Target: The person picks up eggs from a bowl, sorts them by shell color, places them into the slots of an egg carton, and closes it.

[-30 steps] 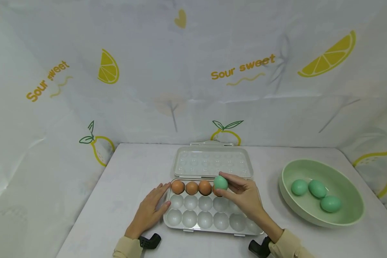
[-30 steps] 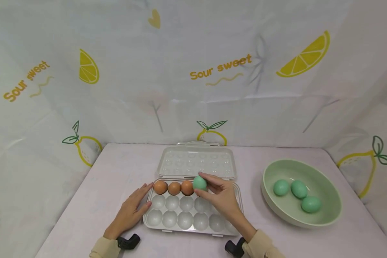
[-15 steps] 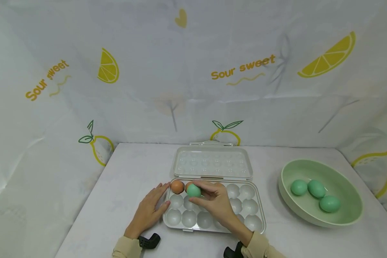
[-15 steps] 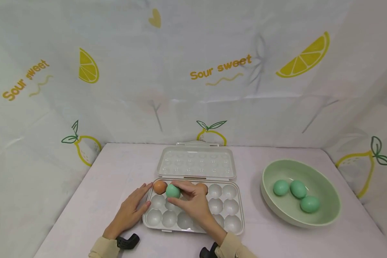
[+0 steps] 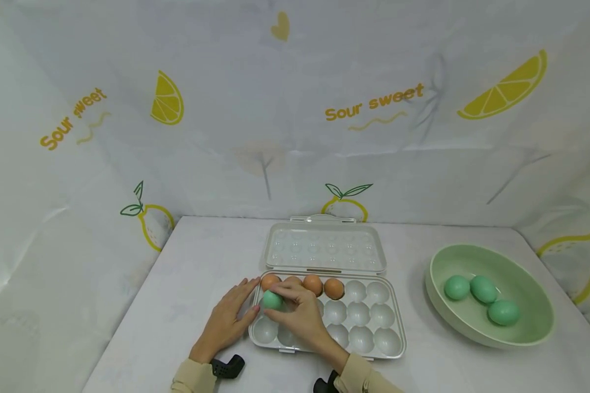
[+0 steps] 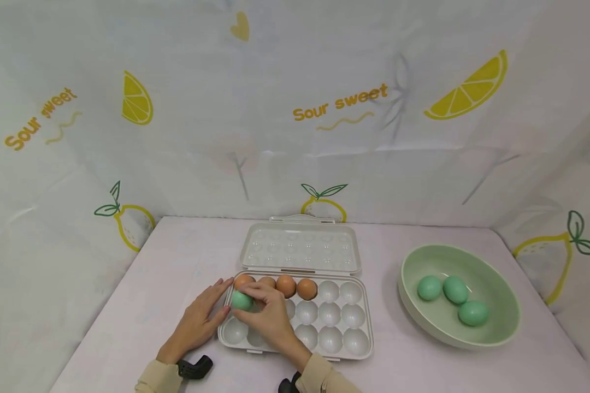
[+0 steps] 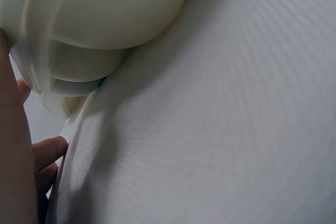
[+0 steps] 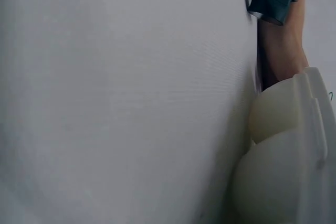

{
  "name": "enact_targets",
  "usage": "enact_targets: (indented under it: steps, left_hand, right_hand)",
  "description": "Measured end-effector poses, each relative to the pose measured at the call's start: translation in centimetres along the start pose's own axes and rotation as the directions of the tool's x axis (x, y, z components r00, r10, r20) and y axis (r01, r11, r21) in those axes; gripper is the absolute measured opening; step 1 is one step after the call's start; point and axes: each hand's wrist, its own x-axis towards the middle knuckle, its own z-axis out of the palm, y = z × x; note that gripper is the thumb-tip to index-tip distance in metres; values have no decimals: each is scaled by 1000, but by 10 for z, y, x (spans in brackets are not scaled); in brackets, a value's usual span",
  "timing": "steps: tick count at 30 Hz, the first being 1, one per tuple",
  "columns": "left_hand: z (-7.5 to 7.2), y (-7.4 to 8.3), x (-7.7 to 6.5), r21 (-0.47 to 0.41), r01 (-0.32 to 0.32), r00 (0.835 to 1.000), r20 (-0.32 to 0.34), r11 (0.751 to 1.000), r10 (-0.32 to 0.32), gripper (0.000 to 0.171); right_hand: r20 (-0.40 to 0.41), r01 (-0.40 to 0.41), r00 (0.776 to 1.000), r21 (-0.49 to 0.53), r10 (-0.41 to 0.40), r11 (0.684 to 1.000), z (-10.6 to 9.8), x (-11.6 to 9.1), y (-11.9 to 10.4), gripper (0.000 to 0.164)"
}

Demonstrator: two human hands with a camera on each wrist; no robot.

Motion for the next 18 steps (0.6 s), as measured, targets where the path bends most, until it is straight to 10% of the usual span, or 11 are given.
enact_targets:
  steps: [18]
  left_hand:
    - [0,-1,1,0,-13,1000,6,1000,13,63]
  right_hand:
    - [13,-36,999,-170,39,985,7,0,13,41]
